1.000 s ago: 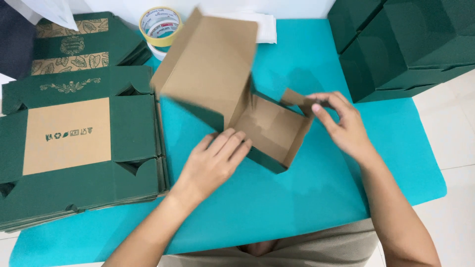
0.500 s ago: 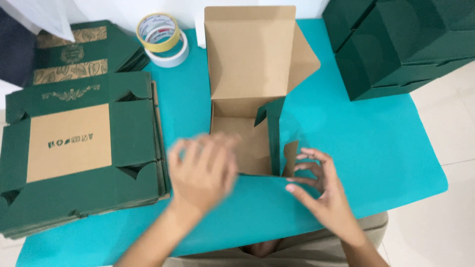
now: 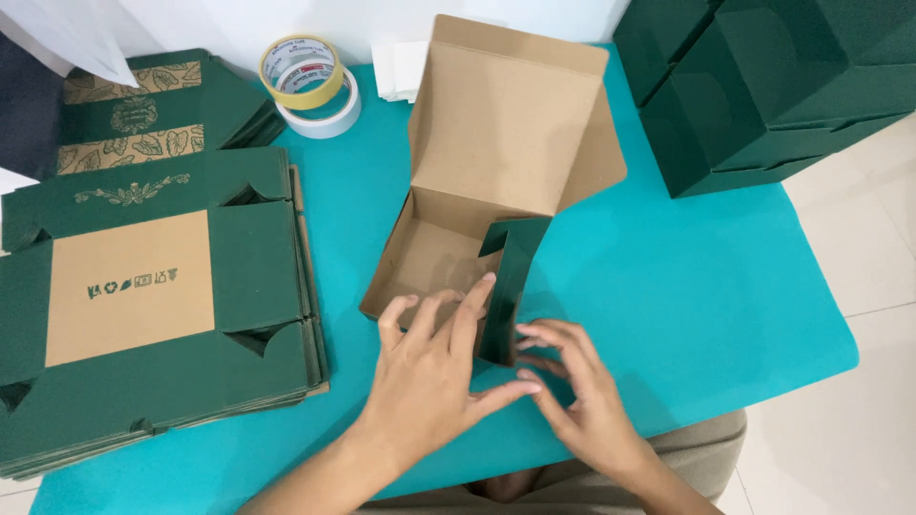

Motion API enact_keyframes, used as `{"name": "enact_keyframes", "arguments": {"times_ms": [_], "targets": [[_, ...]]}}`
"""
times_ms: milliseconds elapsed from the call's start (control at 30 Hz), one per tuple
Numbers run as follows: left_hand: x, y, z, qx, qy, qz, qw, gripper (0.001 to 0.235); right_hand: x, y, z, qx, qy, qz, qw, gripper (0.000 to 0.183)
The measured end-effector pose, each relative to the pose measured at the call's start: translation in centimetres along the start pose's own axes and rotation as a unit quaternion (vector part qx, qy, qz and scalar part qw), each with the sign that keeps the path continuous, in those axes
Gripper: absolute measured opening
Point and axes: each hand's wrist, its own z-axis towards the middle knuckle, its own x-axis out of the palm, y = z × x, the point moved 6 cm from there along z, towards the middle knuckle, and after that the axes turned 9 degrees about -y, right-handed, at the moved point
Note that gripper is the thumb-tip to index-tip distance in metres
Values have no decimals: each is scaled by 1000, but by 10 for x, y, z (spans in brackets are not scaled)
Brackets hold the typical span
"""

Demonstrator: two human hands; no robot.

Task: The person assembles a flat green cardboard box by folding its sides and flaps into shape. They then place a white tissue inside the box and close the lid, stacking the finished box with others.

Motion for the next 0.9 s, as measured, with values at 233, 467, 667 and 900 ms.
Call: {"name": "enact_keyframes", "arguments": {"times_ms": [233,467,667,900], "targets": [[13,9,-6,-17,34,83,996,80,12,12,10,-40,91,-43,994,42],[29,41,-13,-36,-8,122,992,38,-10,45,71,-192,-19,-229,954,35],[36,58,-11,-64,-19,91,994,18,1,37,105,-281,-63,-453,844,28],[32,54,-9,-71,-42,100,992,14,-17,7,114,-176,-32,-312,933,6]]}}
